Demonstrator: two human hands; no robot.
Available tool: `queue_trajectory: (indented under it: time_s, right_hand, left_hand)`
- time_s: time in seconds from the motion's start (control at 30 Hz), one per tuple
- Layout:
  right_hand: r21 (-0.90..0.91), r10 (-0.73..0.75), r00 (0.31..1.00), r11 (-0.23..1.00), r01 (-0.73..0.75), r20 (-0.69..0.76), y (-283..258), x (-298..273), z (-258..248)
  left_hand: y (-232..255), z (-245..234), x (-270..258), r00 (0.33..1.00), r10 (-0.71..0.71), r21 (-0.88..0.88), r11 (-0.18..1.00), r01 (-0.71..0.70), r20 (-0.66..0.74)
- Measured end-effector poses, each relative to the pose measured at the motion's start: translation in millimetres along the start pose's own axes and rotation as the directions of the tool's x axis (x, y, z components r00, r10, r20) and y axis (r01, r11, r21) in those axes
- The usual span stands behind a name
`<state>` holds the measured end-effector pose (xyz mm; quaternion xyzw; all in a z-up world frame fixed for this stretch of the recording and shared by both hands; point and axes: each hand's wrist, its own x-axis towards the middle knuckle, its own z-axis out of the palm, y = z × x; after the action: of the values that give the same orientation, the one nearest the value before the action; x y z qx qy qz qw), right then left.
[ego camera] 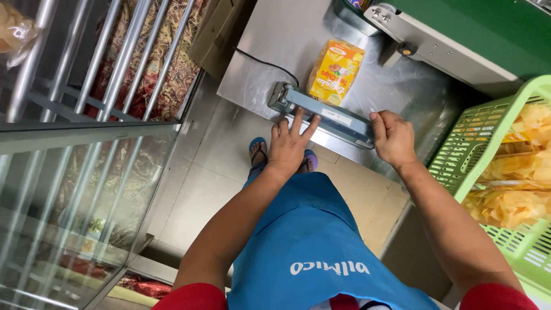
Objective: Wiping a workspace and then sealing plastic bags of snacks using a manual heat sealer
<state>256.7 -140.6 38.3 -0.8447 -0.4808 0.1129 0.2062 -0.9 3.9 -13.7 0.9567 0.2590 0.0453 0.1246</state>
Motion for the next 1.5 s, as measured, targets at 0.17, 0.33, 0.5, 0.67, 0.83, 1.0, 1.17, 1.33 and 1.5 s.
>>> queue_trajectory:
  time_s: [0.17, 0.33, 0.5, 0.67, 0.83, 1.0, 1.17, 1.33, 1.5]
  right_hand:
    - [0.023, -0.039, 0.999, 0.999, 0.040, -0.033, 0.7, -0.4, 0.5]
    - [0.045, -0.048, 0.997, 0.998, 0.050, -0.053, -1.3, -0.7, 0.7]
    - [0.070, -0.071, 0.995, 0.995, 0.076, -0.074, -2.2, -0.2, -0.1]
    - [0.122, -0.082, 0.991, 0.988, 0.096, -0.110, 2.7, -0.6, 2.3]
    - [0.125, -0.066, 0.990, 0.989, 0.081, -0.121, 0.2, -3.1, -1.3]
    - [0.421, 0.152, 0.988, 0.897, -0.137, -0.001, -18.6, 5.8, -36.6]
    - [0.908, -0.332, 0.928, 0.419, -0.017, 0.171, -145.6, 44.5, -150.0]
    - [0.850, -0.527, 0.845, 0.484, 0.209, 0.093, -229.5, 119.9, -48.1]
    - [0.645, -0.485, 0.870, 0.693, 0.322, 0.086, -277.9, 141.4, 63.6]
  left_hand:
    - [0.1, -0.3, 0.4, 1.000, 0.008, 0.017, 1.000, -0.008, -0.010]
    - [-1.4, 1.5, 0.9, 1.000, 0.013, 0.010, 1.000, -0.013, -0.027]
    - [-1.6, -0.3, 0.7, 0.998, 0.019, 0.056, 0.998, -0.016, -0.064]
    - [-1.9, -0.5, 0.7, 0.999, 0.019, 0.017, 1.000, -0.018, -0.043]
    - [-0.2, -7.7, 0.0, 0.999, 0.031, 0.020, 0.999, -0.030, -0.035]
    - [2.2, -15.5, 5.7, 0.999, 0.015, 0.036, 0.999, -0.016, 0.031]
    - [4.6, -13.7, 4.8, 0.987, -0.016, 0.247, 0.967, 0.056, -0.162]
    - [4.2, -10.5, 5.6, 0.994, -0.015, 0.265, 0.963, 0.043, -0.106]
    - [-2.4, 5.5, 7.9, 0.979, -0.007, 0.168, 0.985, 0.042, -0.204]
